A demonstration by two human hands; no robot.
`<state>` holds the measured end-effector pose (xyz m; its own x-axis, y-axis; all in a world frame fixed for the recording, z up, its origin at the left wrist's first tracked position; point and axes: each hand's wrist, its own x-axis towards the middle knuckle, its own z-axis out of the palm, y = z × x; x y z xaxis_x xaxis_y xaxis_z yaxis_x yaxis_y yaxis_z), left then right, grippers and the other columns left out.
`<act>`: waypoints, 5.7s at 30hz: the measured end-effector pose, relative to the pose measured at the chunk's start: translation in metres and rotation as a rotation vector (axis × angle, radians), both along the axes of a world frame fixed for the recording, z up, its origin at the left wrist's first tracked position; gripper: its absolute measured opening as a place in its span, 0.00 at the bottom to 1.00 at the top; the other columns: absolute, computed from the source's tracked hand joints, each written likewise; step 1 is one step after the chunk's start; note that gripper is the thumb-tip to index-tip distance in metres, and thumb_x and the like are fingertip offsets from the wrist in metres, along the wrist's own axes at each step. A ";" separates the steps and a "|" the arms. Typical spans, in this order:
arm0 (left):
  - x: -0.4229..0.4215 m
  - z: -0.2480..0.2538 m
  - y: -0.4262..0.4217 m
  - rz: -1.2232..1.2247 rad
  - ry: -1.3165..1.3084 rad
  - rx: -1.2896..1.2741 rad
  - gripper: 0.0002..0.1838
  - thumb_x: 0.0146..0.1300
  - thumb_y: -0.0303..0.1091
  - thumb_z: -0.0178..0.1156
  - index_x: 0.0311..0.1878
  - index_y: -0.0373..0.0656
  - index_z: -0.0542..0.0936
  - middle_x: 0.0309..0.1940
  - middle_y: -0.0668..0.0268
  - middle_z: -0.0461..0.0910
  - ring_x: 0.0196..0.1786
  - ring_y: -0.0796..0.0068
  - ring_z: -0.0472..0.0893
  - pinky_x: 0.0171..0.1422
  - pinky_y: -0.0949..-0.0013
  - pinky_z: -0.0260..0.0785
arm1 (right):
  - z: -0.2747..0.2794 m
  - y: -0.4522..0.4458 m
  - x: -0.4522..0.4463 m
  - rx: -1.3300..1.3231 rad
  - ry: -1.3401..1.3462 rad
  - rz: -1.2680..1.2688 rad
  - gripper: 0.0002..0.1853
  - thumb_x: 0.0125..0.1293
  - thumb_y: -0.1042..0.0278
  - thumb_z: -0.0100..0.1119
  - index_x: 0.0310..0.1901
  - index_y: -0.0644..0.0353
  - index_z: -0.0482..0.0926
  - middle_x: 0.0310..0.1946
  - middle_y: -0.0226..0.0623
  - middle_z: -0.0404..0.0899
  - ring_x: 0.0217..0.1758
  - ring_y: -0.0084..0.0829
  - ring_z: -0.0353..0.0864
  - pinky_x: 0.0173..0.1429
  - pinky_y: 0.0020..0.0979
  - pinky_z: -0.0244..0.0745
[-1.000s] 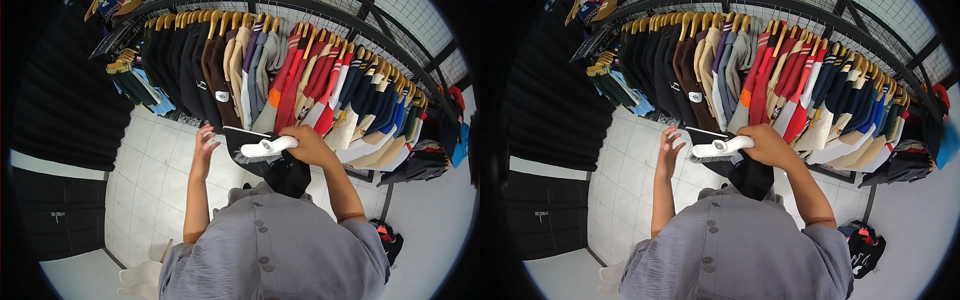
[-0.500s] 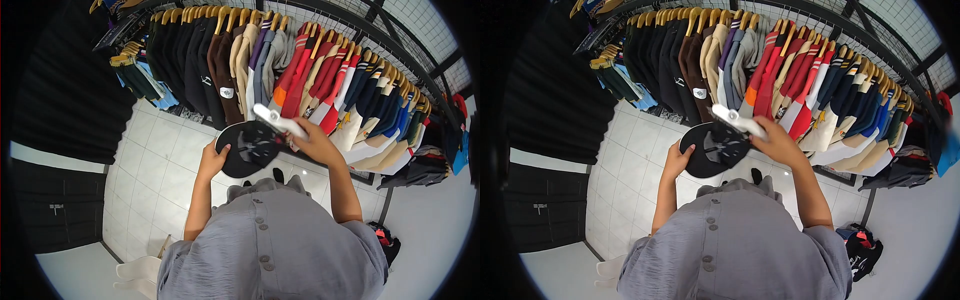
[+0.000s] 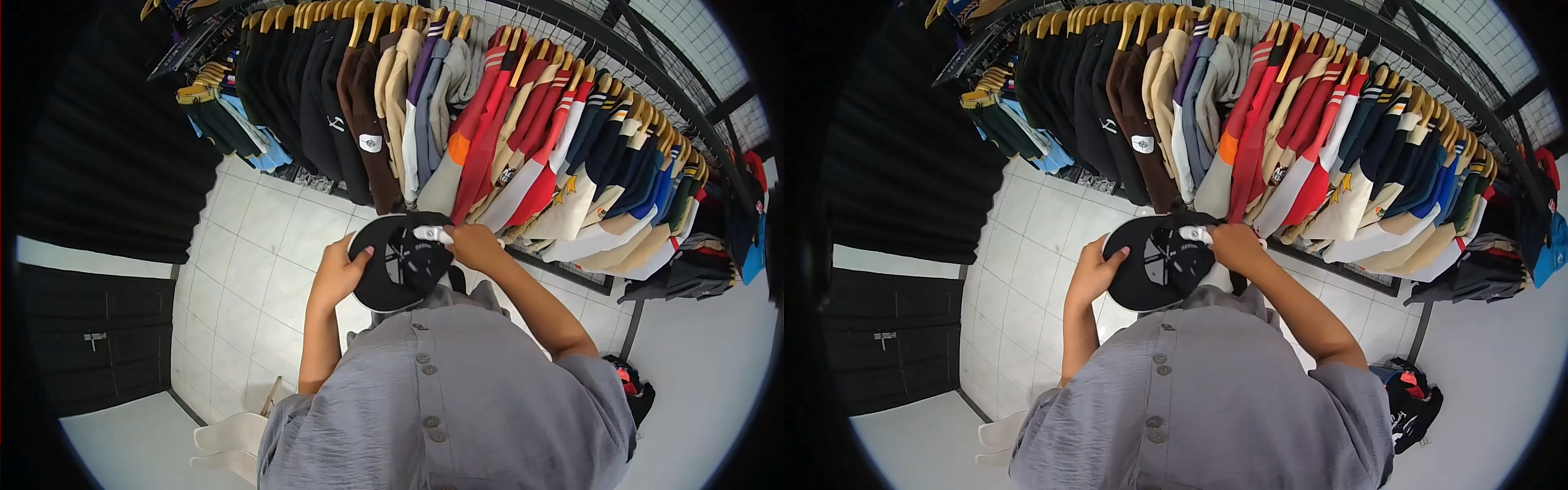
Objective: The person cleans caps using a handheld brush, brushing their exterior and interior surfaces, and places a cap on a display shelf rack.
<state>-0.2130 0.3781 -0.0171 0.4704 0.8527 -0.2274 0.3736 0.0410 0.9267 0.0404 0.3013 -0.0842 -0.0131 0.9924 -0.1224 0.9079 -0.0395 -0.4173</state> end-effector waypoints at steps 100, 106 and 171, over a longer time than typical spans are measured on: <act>0.064 0.007 -0.030 0.546 -0.504 0.337 0.27 0.73 0.48 0.40 0.55 0.29 0.70 0.47 0.57 0.76 0.48 0.75 0.74 0.54 0.73 0.64 | 0.085 -0.033 -0.072 0.298 0.419 -0.221 0.12 0.70 0.64 0.47 0.44 0.65 0.61 0.20 0.53 0.73 0.21 0.53 0.75 0.25 0.46 0.66; 0.070 0.008 -0.027 0.623 -0.484 0.512 0.24 0.73 0.47 0.41 0.46 0.30 0.73 0.30 0.64 0.77 0.32 0.82 0.72 0.37 0.77 0.65 | 0.087 -0.033 -0.059 0.300 0.273 -0.331 0.13 0.70 0.62 0.47 0.40 0.64 0.62 0.16 0.49 0.72 0.19 0.49 0.75 0.22 0.44 0.69; 0.029 0.003 -0.037 0.401 -0.491 0.903 0.39 0.69 0.60 0.32 0.44 0.25 0.74 0.34 0.51 0.80 0.35 0.64 0.82 0.40 0.70 0.75 | 0.161 -0.055 -0.011 0.354 0.284 -0.462 0.19 0.68 0.54 0.52 0.44 0.66 0.70 0.16 0.48 0.72 0.18 0.47 0.75 0.26 0.40 0.67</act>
